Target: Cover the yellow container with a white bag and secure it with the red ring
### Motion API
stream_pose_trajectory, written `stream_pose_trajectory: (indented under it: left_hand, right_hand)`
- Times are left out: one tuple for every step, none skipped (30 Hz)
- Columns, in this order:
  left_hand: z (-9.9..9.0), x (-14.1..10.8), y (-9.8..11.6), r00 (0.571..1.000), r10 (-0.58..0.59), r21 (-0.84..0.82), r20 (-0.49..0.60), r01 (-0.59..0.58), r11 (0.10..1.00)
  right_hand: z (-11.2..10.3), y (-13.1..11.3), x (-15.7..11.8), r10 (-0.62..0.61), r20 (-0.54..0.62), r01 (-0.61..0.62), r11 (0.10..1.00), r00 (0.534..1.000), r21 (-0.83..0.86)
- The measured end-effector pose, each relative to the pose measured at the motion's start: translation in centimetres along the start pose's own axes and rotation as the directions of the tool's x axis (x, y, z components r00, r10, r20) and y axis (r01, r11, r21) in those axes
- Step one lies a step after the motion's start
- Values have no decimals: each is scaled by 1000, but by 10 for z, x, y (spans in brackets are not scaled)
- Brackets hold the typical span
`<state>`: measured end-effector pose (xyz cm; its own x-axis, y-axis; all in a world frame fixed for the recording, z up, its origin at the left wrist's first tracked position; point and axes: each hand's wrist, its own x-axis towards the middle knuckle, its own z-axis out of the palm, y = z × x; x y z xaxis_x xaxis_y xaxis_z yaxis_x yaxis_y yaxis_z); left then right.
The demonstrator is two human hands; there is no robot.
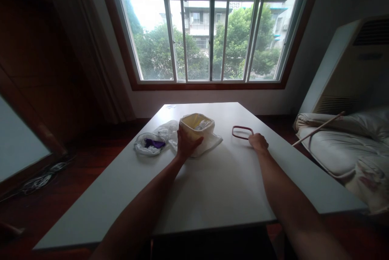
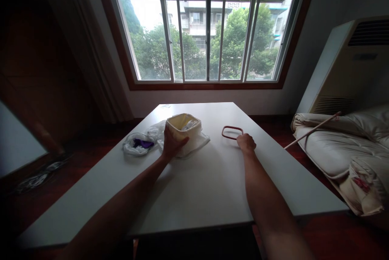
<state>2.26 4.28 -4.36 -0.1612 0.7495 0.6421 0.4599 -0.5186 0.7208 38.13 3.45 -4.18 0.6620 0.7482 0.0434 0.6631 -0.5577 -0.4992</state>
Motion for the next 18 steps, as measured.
stream_pose_trajectory:
  left_hand:
    - [0,0,-1,1000,-11,-8,4,11,1000]
    - [0,0,-1,1000,-21,-15,7,21,1000]
    - [0,0,-2,1000,-29,-20,10,30,999]
    - [0,0,-2,999,-38,-25,13,39,999]
    - [0,0,-3,999,-47,-30,16,47,998]
    - [0,1,-4,999,-52,-35,18,52,998]
    - [0,1,-5,998,-52,-43,21,53,998]
    - [0,2,-6,998,-49,-52,27,50,997]
    - [0,2,-7,999,-44,-60,33,46,997]
    - [0,2,-8,998,-39,-66,41,41,997]
    - [0,3,-10,998,-34,-71,52,37,997]
    - [0,3,-11,997,-30,-74,67,35,997]
    - [0,3,-12,996,-26,-77,85,33,996]
    - [-1,3,-13,994,-22,-79,106,30,996]
    - [-1,4,-14,991,-18,-81,129,28,996]
    - [-1,4,-14,988,-15,-83,151,28,996]
    - [-2,5,-15,985,-12,-85,171,27,996]
    - [-3,5,-15,981,-4,-88,192,22,996]
  right_hand:
    - [-1,0,-1,12,5,-12,1000,1000,-5]
    - [-2,1,-2,23,9,-23,1000,1000,-9]
    - [-3,1,-2,29,12,-28,1000,1000,-11]
    - [-4,1,-3,29,12,-29,1000,1000,-12]
    - [-5,1,-4,28,12,-27,1000,1000,-12]
    - [-6,1,-4,25,10,-25,1000,1000,-13]
    - [-6,1,-5,22,9,-22,1000,1000,-13]
    - [-7,0,-5,20,7,-20,1000,1000,-13]
    - [-7,0,-5,18,7,-18,1000,1000,-14]
    - [-7,0,-5,17,7,-17,1000,1000,-14]
    - [-6,1,-5,17,8,-17,1000,1000,-16]
    - [-6,1,-4,18,11,-18,1000,1000,-17]
    - [-5,1,-4,21,14,-20,1000,1000,-19]
    - [-5,2,-3,25,19,-24,999,1000,-21]
    - [-5,2,-3,31,25,-30,999,999,-24]
    - [-4,2,-3,37,35,-36,999,999,-30]
    - [-5,1,-3,40,43,-39,999,998,-36]
    - [-5,0,-3,33,46,-31,999,998,-42]
